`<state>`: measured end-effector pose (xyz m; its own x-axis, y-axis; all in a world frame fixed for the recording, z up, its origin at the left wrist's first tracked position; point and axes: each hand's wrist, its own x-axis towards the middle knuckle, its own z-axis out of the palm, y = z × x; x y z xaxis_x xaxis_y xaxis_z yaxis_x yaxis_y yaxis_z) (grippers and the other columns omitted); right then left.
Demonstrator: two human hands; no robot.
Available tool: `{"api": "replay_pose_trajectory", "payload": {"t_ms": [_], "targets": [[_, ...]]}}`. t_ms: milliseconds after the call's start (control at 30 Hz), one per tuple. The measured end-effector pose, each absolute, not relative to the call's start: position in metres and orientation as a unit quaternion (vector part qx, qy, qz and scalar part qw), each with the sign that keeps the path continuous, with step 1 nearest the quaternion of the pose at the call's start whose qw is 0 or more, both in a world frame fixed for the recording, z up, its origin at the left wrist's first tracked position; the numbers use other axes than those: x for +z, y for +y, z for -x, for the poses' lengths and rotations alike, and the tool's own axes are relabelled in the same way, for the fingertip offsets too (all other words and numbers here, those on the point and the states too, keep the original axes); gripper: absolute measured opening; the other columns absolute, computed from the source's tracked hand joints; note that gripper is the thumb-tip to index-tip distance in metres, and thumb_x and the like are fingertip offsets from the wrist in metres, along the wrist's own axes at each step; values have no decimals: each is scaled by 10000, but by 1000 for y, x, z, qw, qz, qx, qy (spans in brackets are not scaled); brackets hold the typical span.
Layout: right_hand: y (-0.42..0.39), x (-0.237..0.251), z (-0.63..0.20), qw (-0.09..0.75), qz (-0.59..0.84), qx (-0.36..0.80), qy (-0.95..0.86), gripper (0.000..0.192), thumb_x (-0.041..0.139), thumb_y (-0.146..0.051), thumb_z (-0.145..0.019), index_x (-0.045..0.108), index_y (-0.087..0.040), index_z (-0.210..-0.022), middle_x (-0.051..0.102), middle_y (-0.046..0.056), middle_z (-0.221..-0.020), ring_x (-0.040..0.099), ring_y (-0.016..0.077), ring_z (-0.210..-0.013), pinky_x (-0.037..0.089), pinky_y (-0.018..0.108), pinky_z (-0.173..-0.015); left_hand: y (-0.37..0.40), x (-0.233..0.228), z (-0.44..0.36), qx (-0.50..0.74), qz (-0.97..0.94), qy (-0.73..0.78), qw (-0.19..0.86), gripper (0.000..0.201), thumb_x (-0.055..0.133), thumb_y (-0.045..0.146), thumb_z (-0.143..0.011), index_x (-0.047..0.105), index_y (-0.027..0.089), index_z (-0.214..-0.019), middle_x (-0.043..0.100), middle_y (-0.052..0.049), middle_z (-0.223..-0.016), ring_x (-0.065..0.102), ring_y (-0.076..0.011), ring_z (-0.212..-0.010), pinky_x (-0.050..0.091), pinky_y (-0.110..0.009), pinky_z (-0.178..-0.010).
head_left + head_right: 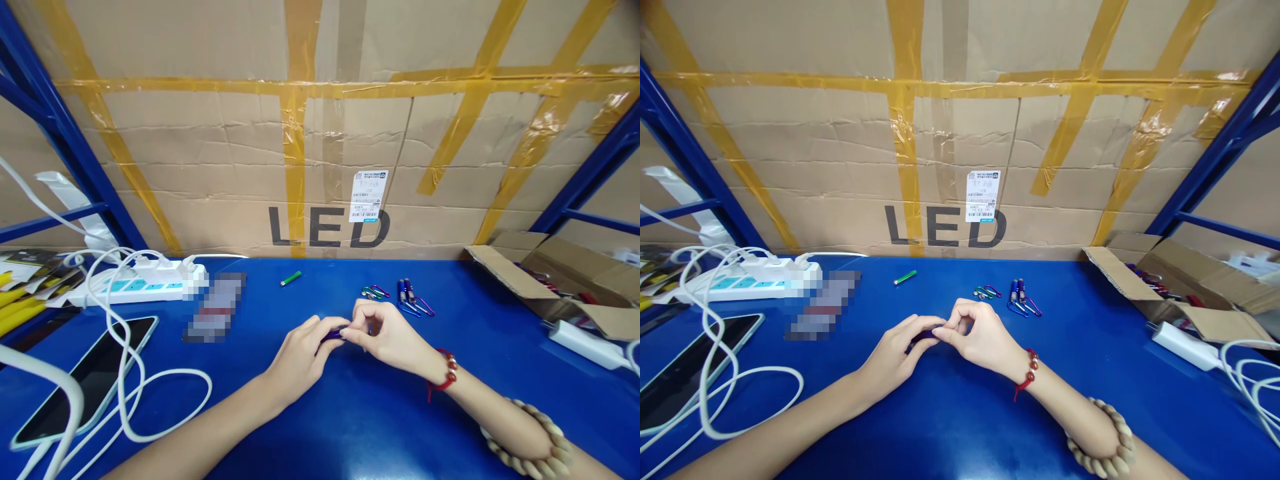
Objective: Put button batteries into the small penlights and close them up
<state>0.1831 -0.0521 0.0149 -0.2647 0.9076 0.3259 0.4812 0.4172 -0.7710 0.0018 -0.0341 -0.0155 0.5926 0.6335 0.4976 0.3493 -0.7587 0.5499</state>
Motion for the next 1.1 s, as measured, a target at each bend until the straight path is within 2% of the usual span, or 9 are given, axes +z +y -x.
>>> {"api": "replay_pose_trajectory", "payload": {"t_ms": [133,267,400,533,633,700,867,967,1100], "targets": [[-50,15,-183,383,489,245,-745,308,600,-381,-758,503,-131,-607,522,18,-652,464,76,-537,367,204,-505,-35,-15,-4,332,-857,310,244,188,393,220,-917,539,211,-1034,603,0,-1034,534,-154,-925,403,-260,-822],[-48,20,-186,359,520,203,-748,324,617,-446,-753,584,-145,-638,561,13,-678,488,80,-553,362,205,-521,-35,-12,-6,321,-837,331,294,197,375,230,-919,525,206,-1044,608,-8,-937,551,-142,-864,397,-248,-789],[-44,28,-199,354,577,65,-733,317,558,-461,-813,628,-172,-703,597,1,-771,517,75,-591,359,206,-562,-35,-9,-7,324,-814,348,335,179,349,255,-929,502,207,-1010,599,15,-797,550,-121,-775,384,-234,-751],[-36,27,-215,182,696,-82,-690,239,492,-429,-869,658,-269,-931,597,-12,-958,560,108,-686,258,222,-486,-35,-9,-9,347,-779,357,381,204,340,306,-927,475,175,-1007,586,1,-743,510,-110,-659,391,-227,-661],[-29,19,-221,40,733,-107,-671,238,444,-371,-901,635,-278,-1010,572,6,-1017,573,146,-806,240,231,-479,-34,-10,-11,359,-744,364,430,231,349,339,-912,457,156,-1004,565,-9,-715,485,-103,-592,388,-215,-564],[-25,14,-222,7,736,-108,-668,236,445,-337,-902,637,-245,-1004,560,31,-1020,560,164,-869,275,237,-497,-34,-11,-13,363,-725,364,457,243,361,354,-899,446,152,-1003,547,-9,-702,478,-100,-565,382,-207,-511],[-20,8,-225,3,739,-117,-664,259,414,-231,-905,631,-165,-1030,539,91,-1051,509,204,-982,390,275,-661,-36,-8,-15,361,-700,370,493,264,385,395,-876,416,155,-982,526,-3,-692,445,-91,-506,337,-191,-421],[-18,8,-228,9,735,-127,-666,275,400,-172,-895,638,-140,-1031,538,119,-1069,490,227,-1006,387,325,-763,-38,-5,-15,361,-705,368,486,237,376,374,-890,418,151,-960,534,7,-672,407,-75,-504,330,-199,-490],[-17,9,-231,21,724,-118,-680,212,470,-151,-853,677,-140,-896,569,113,-1015,509,231,-981,373,331,-770,-39,-5,-13,359,-705,389,472,172,370,326,-899,413,162,-925,538,15,-684,424,-87,-573,311,-215,-553]]}}
